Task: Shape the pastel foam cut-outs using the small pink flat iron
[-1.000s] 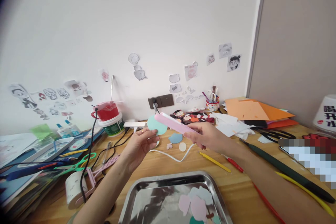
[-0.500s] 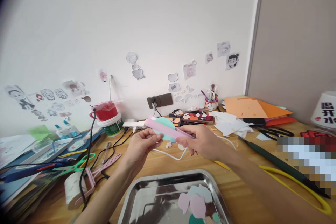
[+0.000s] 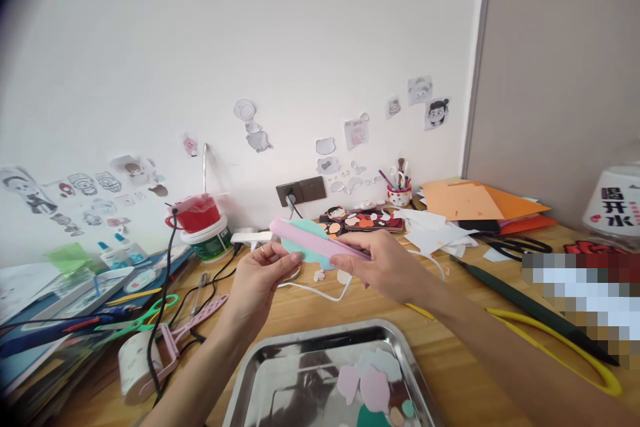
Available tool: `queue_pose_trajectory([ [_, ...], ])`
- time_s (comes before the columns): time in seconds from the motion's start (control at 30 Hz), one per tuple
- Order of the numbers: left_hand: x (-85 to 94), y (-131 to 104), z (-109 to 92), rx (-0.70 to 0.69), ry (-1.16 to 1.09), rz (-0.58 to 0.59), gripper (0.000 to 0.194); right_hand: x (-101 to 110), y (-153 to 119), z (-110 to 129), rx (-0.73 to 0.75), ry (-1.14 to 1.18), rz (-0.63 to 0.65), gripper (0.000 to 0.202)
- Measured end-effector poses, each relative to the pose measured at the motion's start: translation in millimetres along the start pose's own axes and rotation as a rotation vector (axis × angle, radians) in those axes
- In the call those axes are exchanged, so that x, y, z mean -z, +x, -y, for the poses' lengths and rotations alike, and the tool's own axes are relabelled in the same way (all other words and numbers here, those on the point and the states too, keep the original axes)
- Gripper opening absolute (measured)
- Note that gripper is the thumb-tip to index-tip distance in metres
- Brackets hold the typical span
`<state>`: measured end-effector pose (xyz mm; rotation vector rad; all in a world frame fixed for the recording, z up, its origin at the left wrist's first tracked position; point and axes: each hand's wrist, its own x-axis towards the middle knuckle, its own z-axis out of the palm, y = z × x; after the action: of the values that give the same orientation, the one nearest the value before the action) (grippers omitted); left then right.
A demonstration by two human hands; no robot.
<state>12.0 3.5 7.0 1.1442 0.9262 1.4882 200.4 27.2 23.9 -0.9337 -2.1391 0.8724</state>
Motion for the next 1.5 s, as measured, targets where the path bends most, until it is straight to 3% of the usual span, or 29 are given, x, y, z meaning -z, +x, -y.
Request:
queue_pose_trajectory([
  [0.37, -2.2, -2, -4, -0.008, 0.038, -0.006, 0.015, 3, -1, 0, 0.007, 0.007, -0.077, 0.033],
  [0.57, 0.4, -1, -6, -0.015, 0.033, -0.026, 0.015, 13, -3, 10, -0.029, 0.075, -0.055, 0.029],
  [0.77, 4.3, 3, -5, 0.024, -0.016, -0.099, 0.017, 32, -1, 1, -0.008, 0.133, -0.26, 0.032],
  [1.0, 2.9, 2, -5, 0.075, -0.101, -0.114, 0.016, 28, -2, 6, -0.008, 0.131, -0.138, 0.024],
  [1.27, 0.7, -1, -5, 0.068, -0.116, -0.076, 0.013, 15, -2, 5, -0.06, 0.078, 0.008, 0.039],
  [1.5, -2.9, -4, -5, 0.04, -0.039, -0.056, 0.011, 6, 1, 3, 0.082, -0.151, -0.045, 0.033],
])
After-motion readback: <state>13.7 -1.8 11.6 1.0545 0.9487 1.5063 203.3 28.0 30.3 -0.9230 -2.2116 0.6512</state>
